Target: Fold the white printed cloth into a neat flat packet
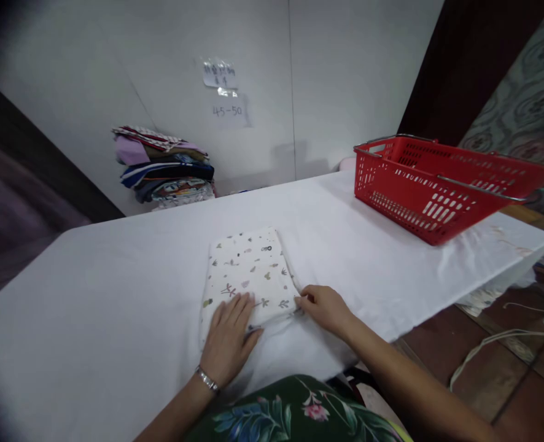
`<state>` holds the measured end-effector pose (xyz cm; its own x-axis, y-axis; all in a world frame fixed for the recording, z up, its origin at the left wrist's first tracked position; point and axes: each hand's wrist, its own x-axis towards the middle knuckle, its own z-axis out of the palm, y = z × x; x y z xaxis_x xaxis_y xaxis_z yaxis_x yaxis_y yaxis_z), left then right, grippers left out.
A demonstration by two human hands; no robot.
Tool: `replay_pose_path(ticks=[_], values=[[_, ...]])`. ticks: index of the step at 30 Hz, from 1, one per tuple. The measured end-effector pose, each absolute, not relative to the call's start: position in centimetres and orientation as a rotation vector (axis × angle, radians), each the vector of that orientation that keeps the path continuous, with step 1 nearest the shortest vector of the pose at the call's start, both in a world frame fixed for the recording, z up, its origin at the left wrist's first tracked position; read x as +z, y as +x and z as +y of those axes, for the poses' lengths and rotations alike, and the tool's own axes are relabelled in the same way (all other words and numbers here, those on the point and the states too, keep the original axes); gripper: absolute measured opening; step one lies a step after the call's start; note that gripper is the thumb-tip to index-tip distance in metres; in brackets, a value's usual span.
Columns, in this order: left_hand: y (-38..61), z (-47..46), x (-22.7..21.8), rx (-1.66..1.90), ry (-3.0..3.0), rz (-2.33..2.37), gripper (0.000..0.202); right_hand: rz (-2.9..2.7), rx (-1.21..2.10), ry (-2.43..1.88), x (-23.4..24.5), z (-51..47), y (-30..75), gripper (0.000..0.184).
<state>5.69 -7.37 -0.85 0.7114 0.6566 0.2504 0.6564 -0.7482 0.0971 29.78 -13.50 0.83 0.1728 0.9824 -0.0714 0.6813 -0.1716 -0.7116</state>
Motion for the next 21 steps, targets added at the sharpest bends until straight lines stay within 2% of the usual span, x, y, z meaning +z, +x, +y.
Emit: replay_pose_path(ticks=[4,7,10,16,21], values=[[4.6,-7.4,-1.9,0.402,2.959,1.179,0.059,-1.750,0.303,-1.754,2.0,-11.7,27.2,0.044],[4.5,-7.5,-2.3,0.395,2.977,1.188,0.060,-2.000,0.239,-1.683,1.9,-9.7,25.0,0.064],[4.5,-7.5,-2.6,0.398,2.988,1.171,0.060,-2.088,0.279,-1.864,0.5,-8.1,24.3,0.076],[4.2,-7.8,-3.1,0.406,2.925,1.156,0.060,-2.099,0.227,-2.002,-2.1,-7.9,25.3,0.079],[4.5,-6.6,-0.5,0.427,2.781,1.190,0.055,-2.137,0.180,-2.010,-1.1,-7.2,24.9,0.080]])
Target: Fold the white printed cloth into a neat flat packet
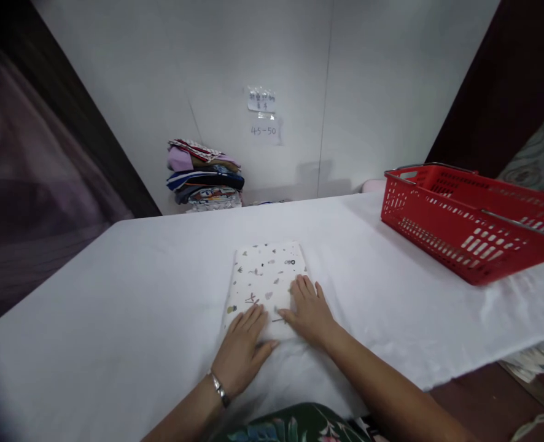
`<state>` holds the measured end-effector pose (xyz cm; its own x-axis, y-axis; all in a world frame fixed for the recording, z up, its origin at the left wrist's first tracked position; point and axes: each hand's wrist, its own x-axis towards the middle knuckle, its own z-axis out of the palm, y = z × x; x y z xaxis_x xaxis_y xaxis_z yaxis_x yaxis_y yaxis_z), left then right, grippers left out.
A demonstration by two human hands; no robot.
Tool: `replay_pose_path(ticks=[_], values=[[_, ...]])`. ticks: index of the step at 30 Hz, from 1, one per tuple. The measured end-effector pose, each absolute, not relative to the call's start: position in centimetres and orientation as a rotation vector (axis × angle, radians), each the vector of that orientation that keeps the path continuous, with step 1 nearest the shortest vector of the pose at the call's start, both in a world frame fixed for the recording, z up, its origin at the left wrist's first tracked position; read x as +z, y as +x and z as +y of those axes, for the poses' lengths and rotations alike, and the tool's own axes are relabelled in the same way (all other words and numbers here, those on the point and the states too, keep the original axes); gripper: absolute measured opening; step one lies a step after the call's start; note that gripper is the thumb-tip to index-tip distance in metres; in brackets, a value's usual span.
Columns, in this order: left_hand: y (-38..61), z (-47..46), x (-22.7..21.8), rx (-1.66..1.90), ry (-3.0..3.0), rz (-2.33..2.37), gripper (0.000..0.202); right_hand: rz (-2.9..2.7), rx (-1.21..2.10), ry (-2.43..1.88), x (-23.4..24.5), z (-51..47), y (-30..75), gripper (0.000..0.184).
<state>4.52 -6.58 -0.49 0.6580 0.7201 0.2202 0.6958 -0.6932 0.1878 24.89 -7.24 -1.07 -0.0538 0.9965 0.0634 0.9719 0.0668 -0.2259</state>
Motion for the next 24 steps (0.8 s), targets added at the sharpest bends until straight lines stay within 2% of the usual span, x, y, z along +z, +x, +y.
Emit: replay_pose_path(ticks=[4,8,13,21,24], values=[[5.0,-3.0,1.1,0.462,2.724,1.392,0.055,-2.144,0.101,-2.004,0.1,-4.8,24.7,0.083],[4.6,-0.4,-0.9,0.297,2.557,1.560,0.066,-2.087,0.211,-2.103,-0.9,-3.1,25.5,0.082],[3.7,-0.3,-2.8,0.274,2.459,1.536,0.066,-2.091,0.232,-2.090,-2.0,-3.4,26.1,0.081],[6.6,4.8,1.3,0.294,2.501,1.589,0.062,-2.126,0.174,-2.062,1.0,2.2,25.1,0.083],[8.0,8.5,1.2,0.207,2.498,1.624,0.063,-2.084,0.201,-2.134,0.5,5.7,25.6,0.081]])
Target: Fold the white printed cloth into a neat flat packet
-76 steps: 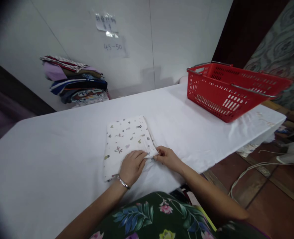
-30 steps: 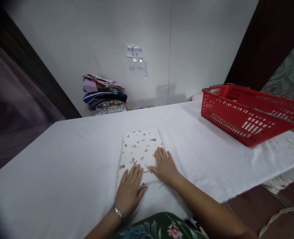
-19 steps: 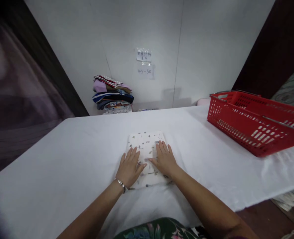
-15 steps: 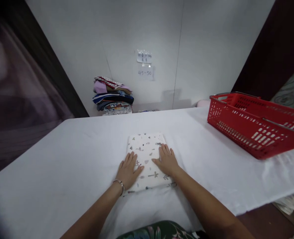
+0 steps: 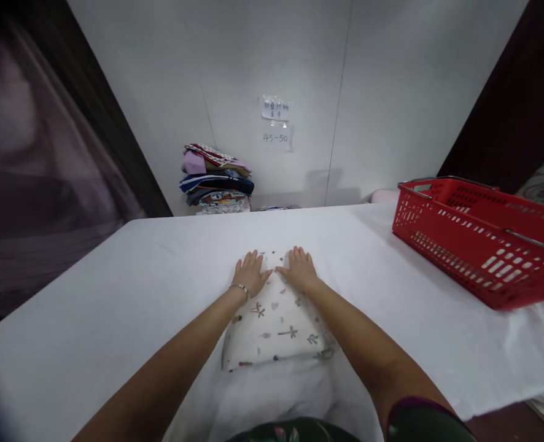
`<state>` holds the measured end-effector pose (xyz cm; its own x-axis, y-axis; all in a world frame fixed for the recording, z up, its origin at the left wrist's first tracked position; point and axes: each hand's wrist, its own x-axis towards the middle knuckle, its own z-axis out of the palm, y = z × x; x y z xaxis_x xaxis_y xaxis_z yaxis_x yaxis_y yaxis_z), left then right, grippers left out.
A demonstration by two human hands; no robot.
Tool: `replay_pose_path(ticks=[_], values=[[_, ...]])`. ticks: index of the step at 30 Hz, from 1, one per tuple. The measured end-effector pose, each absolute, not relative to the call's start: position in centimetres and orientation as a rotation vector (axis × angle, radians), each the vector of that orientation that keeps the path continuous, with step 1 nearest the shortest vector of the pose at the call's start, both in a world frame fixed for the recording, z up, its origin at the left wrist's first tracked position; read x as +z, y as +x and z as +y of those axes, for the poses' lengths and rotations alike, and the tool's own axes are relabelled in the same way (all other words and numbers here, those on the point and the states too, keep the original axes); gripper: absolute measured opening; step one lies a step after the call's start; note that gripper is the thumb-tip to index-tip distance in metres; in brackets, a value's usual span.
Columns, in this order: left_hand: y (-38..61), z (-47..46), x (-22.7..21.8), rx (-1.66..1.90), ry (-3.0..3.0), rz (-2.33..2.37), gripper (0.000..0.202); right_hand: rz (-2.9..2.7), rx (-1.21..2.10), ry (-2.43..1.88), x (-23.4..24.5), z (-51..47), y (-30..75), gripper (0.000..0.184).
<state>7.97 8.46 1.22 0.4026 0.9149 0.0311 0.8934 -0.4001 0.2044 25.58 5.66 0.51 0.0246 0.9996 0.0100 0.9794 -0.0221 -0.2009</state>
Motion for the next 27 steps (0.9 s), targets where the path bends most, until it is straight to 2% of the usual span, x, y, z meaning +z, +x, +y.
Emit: replay_pose_path(ticks=[9,14,18,21,27], values=[[7.9,11.5,-2.6,0.207,2.397,1.621,0.075,-2.064,0.148,-2.146,-2.6,7.4,27.2,0.076],[8.0,12.0,-2.5,0.240,2.315,1.585,0.073,-2.070,0.183,-2.161,-2.0,7.7,27.0,0.075],[7.3,12.5,-1.2,0.470,2.068,1.469,0.065,-2.041,0.349,-2.171,-0.3,7.7,27.4,0.072],[5.5,11.1,-0.3,0.602,1.903,1.521,0.059,-2.052,0.366,-2.114,0.4,5.4,27.6,0.074],[1.3,6.1,-1.1,0.651,1.440,1.576,0.062,-2.205,0.299,-1.969,-1.3,-2.2,27.1,0.076]])
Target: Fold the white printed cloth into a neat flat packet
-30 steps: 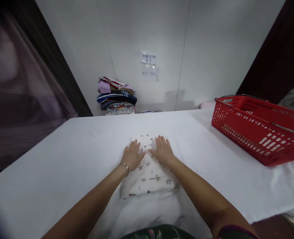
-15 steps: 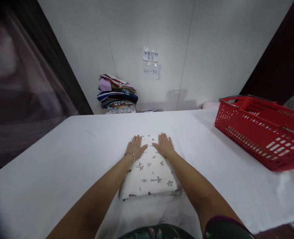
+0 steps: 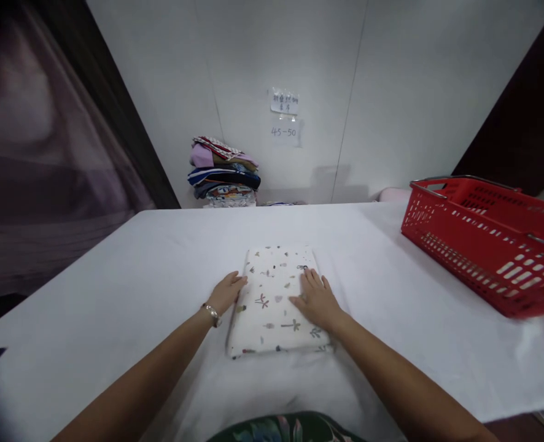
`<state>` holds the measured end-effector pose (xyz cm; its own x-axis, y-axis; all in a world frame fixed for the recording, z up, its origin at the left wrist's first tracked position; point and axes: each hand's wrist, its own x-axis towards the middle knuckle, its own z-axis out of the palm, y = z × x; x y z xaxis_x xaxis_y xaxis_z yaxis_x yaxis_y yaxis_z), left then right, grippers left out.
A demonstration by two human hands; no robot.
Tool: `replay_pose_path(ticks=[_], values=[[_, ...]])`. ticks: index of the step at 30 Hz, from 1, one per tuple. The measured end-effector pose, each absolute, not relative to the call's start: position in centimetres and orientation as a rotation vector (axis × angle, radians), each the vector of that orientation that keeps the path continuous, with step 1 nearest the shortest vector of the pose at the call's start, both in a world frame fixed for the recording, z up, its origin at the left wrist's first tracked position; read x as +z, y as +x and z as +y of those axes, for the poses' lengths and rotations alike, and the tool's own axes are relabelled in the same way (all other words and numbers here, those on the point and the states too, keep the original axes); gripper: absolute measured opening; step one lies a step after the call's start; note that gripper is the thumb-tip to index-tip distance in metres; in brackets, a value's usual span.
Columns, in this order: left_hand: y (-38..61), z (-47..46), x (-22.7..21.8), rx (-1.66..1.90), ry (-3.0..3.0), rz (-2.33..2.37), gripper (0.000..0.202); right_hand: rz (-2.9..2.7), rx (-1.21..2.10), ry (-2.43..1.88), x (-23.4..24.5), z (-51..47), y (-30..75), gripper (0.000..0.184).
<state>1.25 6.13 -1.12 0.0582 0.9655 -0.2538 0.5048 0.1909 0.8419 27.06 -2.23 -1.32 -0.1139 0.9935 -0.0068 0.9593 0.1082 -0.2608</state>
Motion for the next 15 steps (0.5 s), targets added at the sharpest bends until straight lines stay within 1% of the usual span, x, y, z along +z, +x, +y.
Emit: replay_pose_path(ticks=[3,5,8,11,13,15], values=[[0.8,5.0,-1.4,0.584,1.377,1.599,0.068,-2.186,0.301,-1.992,-2.1,-3.3,26.7,0.074],[1.2,4.6,-1.2,0.521,1.395,1.628,0.068,-2.168,0.328,-1.988,-2.1,-3.1,26.7,0.073],[2.4,4.2,-0.5,0.497,1.456,1.622,0.057,-2.136,0.393,-1.945,-1.6,-2.8,26.7,0.072],[2.7,4.5,0.5,0.589,1.482,1.543,0.046,-2.051,0.496,-1.869,-1.1,-3.2,26.7,0.073],[1.9,5.5,1.2,0.631,1.513,1.504,0.045,-1.960,0.604,-1.792,-1.0,-3.9,26.6,0.072],[0.2,7.1,1.8,0.600,1.578,1.546,0.048,-1.846,0.726,-1.713,-1.0,-4.8,26.6,0.071]])
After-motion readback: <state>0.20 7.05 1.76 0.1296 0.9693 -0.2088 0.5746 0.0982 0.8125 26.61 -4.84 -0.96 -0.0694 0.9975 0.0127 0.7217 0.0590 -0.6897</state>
